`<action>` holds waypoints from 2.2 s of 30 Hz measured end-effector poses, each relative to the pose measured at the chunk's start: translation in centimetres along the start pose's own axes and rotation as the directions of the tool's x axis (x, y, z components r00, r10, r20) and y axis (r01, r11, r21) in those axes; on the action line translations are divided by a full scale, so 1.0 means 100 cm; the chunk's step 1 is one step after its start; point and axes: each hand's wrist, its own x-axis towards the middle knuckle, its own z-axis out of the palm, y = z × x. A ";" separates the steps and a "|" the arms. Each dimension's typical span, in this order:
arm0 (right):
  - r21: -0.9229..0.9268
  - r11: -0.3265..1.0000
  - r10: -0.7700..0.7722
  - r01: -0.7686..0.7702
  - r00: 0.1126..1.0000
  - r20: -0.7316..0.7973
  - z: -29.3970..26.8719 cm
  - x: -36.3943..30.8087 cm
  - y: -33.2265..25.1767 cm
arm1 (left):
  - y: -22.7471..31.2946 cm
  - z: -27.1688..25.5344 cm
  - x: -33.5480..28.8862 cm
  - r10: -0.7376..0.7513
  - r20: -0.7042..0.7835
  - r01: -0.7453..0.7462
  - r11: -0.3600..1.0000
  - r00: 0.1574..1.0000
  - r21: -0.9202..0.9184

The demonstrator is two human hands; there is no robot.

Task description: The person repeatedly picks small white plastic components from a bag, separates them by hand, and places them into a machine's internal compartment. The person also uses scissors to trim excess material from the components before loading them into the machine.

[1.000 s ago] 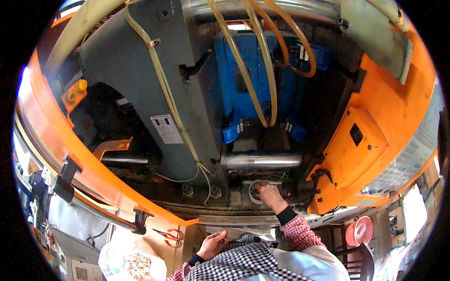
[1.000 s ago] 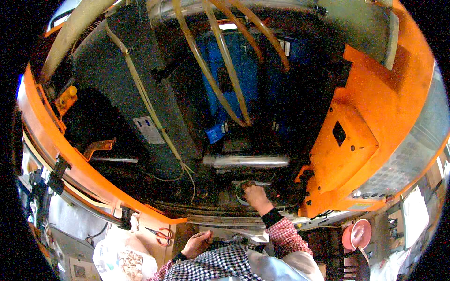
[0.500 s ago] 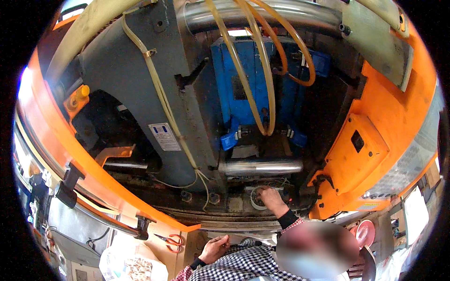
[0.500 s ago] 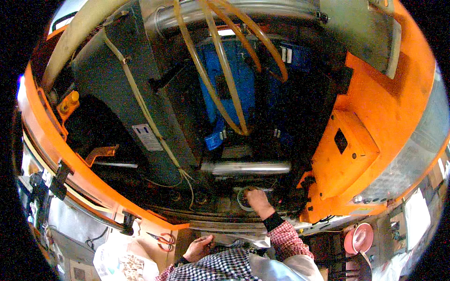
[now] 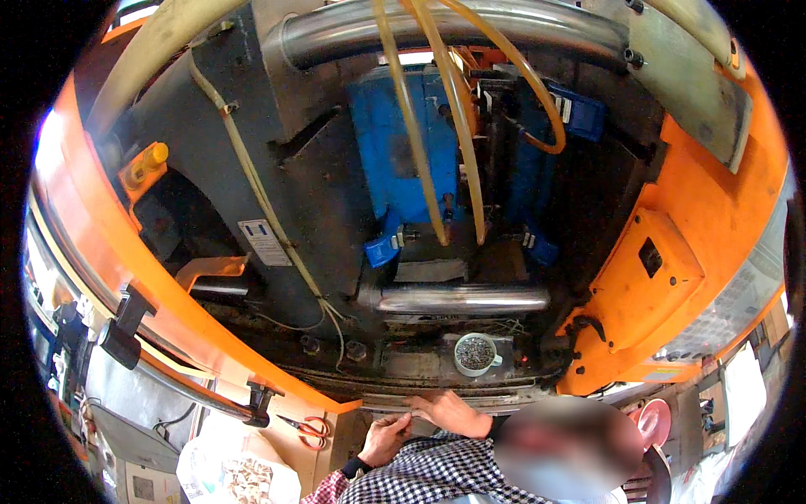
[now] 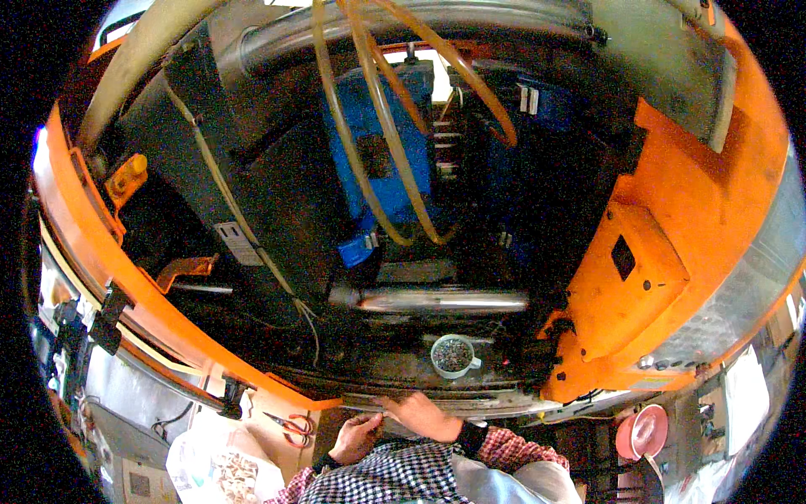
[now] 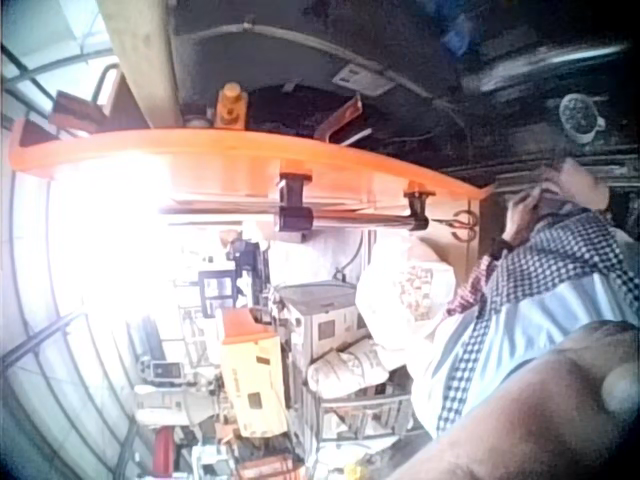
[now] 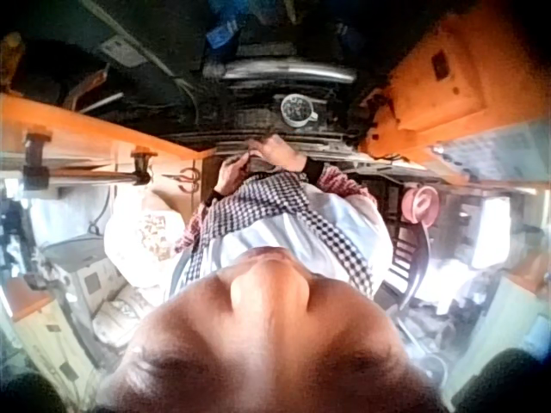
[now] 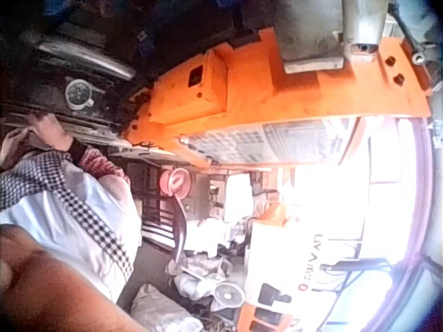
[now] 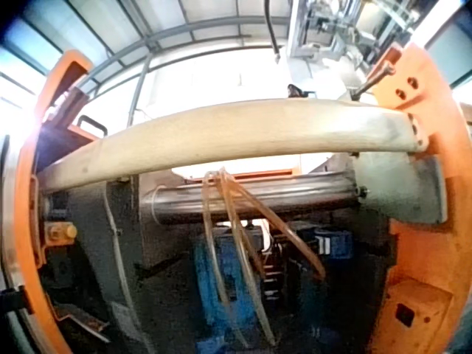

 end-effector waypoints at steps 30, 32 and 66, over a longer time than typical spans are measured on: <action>0.368 0.926 -0.043 -0.079 0.950 0.310 -0.039 0.073 0.000 | 0.034 -0.007 0.000 0.184 0.181 -0.202 0.976 0.966 0.087; 0.435 0.901 -0.083 -0.006 0.979 0.186 -0.054 0.106 0.006 | 0.037 -0.005 0.000 0.285 0.129 -0.278 0.958 0.950 -0.068; 0.805 0.537 -0.440 0.253 0.898 0.011 0.165 0.138 -0.178 | -0.059 -0.074 -0.108 0.200 -0.376 -0.298 0.927 0.905 -0.226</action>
